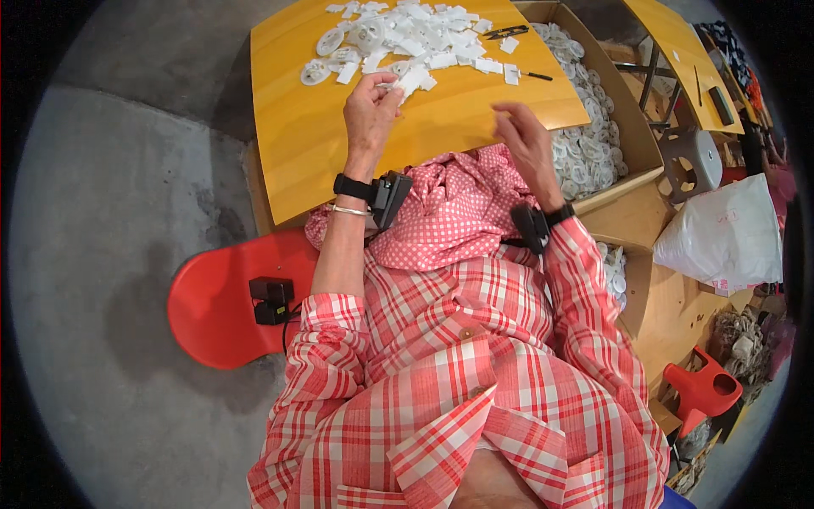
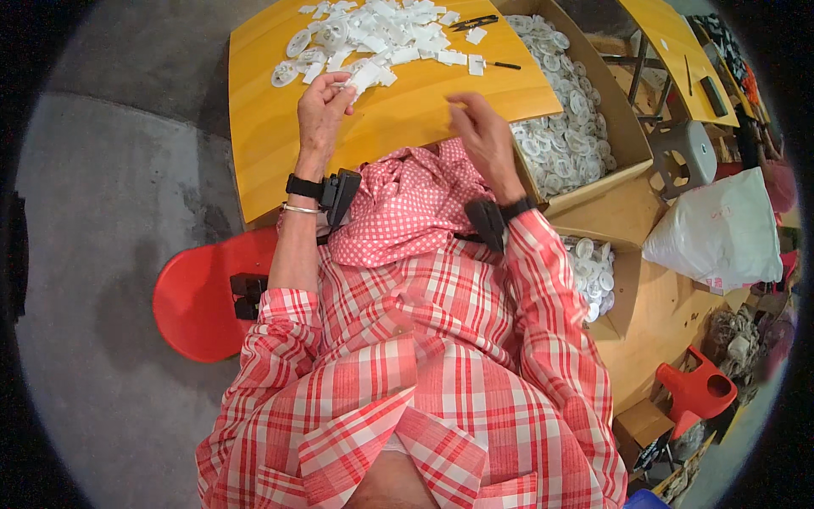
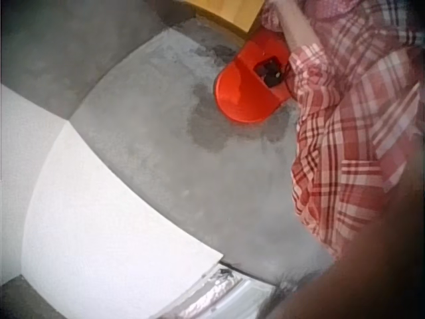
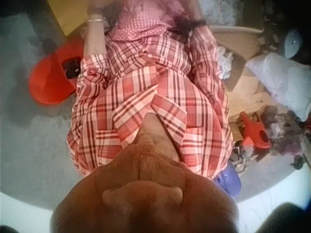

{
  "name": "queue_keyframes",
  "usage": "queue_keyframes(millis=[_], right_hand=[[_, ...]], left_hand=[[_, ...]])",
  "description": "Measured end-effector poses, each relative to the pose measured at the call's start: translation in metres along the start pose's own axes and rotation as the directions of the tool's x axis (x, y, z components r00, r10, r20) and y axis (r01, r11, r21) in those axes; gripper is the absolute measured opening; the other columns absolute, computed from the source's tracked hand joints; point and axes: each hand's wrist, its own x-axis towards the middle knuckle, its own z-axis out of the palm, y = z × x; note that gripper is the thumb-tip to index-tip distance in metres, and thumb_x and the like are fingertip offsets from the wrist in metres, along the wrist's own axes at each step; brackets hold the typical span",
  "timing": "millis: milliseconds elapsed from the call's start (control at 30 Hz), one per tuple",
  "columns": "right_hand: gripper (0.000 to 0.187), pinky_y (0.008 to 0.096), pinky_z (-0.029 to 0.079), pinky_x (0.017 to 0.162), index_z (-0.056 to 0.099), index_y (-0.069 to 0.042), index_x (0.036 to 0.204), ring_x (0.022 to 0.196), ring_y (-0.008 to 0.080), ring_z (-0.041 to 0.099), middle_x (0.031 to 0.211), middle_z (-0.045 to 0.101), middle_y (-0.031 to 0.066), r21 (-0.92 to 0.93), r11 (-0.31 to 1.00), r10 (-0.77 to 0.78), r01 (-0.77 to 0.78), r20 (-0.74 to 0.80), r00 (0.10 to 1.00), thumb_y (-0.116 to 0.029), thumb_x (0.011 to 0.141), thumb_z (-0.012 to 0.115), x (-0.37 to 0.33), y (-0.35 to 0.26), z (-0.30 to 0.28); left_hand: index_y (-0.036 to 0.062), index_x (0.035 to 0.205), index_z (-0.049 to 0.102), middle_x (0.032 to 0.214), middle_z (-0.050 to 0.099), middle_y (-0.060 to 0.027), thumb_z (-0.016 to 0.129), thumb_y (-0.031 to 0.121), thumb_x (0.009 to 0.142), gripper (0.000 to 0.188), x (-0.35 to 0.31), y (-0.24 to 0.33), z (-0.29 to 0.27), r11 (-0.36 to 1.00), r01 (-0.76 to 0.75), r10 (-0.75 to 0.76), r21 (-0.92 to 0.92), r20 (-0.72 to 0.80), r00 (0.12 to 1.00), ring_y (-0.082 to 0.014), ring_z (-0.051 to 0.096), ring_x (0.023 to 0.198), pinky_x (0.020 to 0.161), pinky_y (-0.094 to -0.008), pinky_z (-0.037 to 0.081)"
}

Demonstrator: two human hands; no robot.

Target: Assembling plastic housings for shoe components by snapping parts together.

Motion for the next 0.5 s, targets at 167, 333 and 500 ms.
queue_keyframes(millis=[167,333,500], right_hand=[[0.028,0.0265,0.045,0.065,0.057,-0.006,0.113,0.071,0.0137,0.055,0.079,0.06,0.0069,0.021,0.992,-0.126,0.124,0.109,0.986,-0.017,0.087,0.058,0.044,-0.005,0.06],[0.026,0.0283,0.046,0.066,0.061,-0.007,0.11,0.07,0.0172,0.056,0.08,0.061,0.0104,-0.064,0.993,-0.082,0.098,0.212,0.974,-0.019,0.087,0.057,0.042,0.009,0.076],[0.022,0.0214,0.042,0.073,0.058,-0.004,0.11,0.081,0.0093,0.05,0.089,0.057,0.0006,0.023,0.999,-0.044,0.04,0.247,0.968,-0.014,0.091,0.054,0.043,0.017,0.071]], left_hand=[[0.0034,0.101,0.06,0.071,0.062,-0.0019,0.06,0.006,0.081,0.02,-0.012,-0.013,-0.004,0.99,0.067,-0.075,0.124,0.057,0.996,-0.0075,0.056,0.059,0.053,-0.0214,0.046],[0.005,0.106,0.06,0.071,0.062,-0.0019,0.059,0.004,0.081,0.025,-0.018,-0.023,-0.003,0.984,0.061,-0.085,0.165,0.145,0.986,-0.0075,0.056,0.059,0.054,-0.0218,0.046],[0.0054,0.107,0.06,0.07,0.062,-0.0019,0.057,0.002,0.081,0.026,-0.019,-0.027,-0.004,0.985,0.052,-0.074,0.164,0.132,0.989,-0.007,0.057,0.06,0.054,-0.0221,0.046]])
